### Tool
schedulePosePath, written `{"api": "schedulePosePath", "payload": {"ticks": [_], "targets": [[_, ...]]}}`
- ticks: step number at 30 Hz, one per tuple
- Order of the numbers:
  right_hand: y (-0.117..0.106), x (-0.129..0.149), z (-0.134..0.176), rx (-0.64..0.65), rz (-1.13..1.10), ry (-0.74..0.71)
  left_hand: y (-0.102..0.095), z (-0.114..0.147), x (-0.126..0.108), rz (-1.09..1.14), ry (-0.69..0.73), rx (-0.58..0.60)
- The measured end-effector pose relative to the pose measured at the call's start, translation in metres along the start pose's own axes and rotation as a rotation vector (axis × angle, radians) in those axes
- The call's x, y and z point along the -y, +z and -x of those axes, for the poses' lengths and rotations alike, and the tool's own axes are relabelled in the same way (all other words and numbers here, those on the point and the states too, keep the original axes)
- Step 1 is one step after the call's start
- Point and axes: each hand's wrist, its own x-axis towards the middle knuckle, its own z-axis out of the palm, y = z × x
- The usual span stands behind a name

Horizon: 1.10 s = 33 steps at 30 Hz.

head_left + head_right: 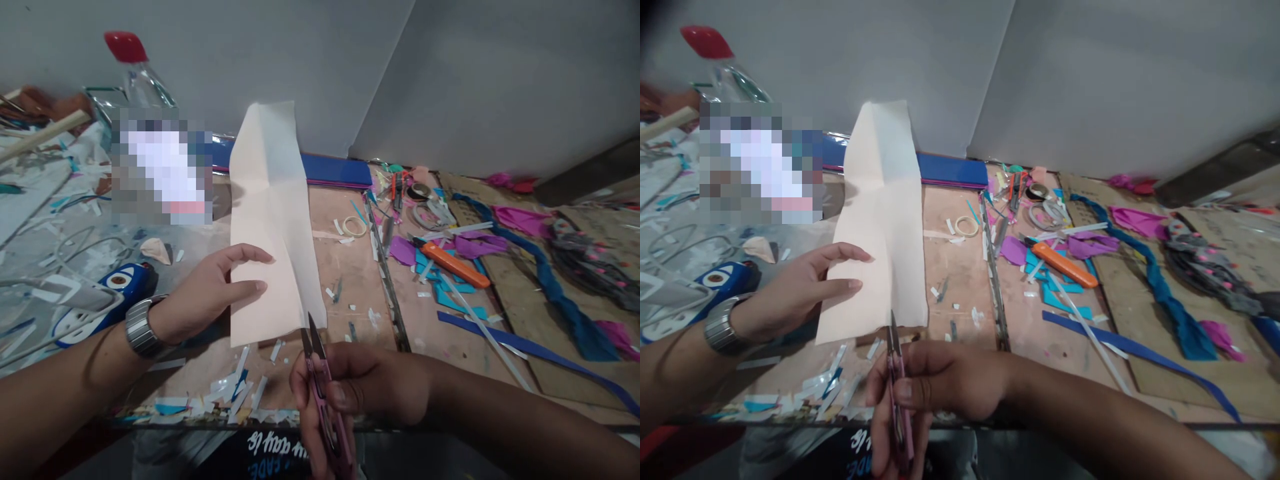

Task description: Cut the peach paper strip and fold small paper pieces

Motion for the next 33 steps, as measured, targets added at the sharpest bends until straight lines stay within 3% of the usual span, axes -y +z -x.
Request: {"api": "schedulePosePath", "payload": {"ticks": [9, 33], "targets": [[0.0026, 0.0010, -0.0019, -0.082, -0.008, 0.043, -0.0012, -0.0016, -0.0002, -0.106, 0.058, 0.006], [-0.0006, -0.0052, -0.0062, -0.058, -0.046, -0.005, -0.0010, -0.0008, 0.0015, -0.044, 0.024, 0.038]]}}
